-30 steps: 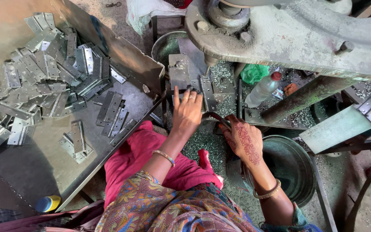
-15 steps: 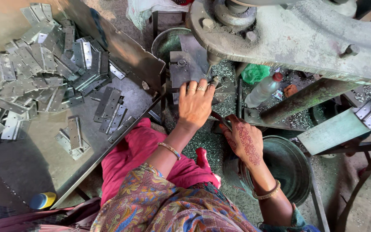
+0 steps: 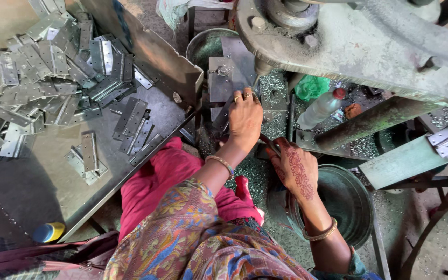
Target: The person places metal hinge components into a pressing machine one at a time and activates the press by hand.
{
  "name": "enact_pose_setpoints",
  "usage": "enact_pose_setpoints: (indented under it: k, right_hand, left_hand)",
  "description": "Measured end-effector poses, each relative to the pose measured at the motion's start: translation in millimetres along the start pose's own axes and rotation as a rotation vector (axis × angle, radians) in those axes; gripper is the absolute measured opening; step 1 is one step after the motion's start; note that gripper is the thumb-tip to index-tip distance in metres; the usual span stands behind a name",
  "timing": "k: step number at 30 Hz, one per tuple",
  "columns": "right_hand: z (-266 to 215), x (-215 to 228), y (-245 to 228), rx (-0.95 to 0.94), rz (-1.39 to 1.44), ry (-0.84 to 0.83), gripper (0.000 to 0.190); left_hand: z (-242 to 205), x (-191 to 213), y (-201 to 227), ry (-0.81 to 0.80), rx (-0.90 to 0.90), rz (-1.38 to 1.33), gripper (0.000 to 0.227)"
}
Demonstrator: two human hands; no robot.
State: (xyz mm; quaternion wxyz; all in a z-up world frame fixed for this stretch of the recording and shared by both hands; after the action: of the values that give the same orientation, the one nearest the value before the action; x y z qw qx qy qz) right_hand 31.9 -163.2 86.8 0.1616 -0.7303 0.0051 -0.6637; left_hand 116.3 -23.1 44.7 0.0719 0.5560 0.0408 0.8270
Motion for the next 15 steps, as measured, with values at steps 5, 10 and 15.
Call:
enact_pose_setpoints:
  k: [5, 10, 15]
  right_hand:
    - [-3, 1, 1, -0.011, 0.02, 0.012, 0.033]
    - [1, -2, 3, -0.025, -0.01, 0.011, 0.033]
    - [2, -5, 3, -0.045, -0.057, -0.031, 0.035]
  left_hand:
    - [-4, -25, -2, -0.039, -0.016, -0.472, 0.027]
    - [-43, 14, -14, 0.025, -0.07, -0.048, 0.055]
    - [-50, 7, -1, -0.26, -0.085, 0.027, 0.045]
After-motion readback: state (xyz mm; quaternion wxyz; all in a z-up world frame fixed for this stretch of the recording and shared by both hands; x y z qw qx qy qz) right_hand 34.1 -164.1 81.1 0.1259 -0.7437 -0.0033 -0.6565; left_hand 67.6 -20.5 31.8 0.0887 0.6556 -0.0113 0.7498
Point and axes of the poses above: each hand's wrist, its own z-axis towards the middle knuckle, its own x-axis out of the back of the hand, y = z × x, the point moved 7 cm from there along z, towards the middle knuckle, and after that the axes turned 9 degrees about -x, right-handed, at the moved point
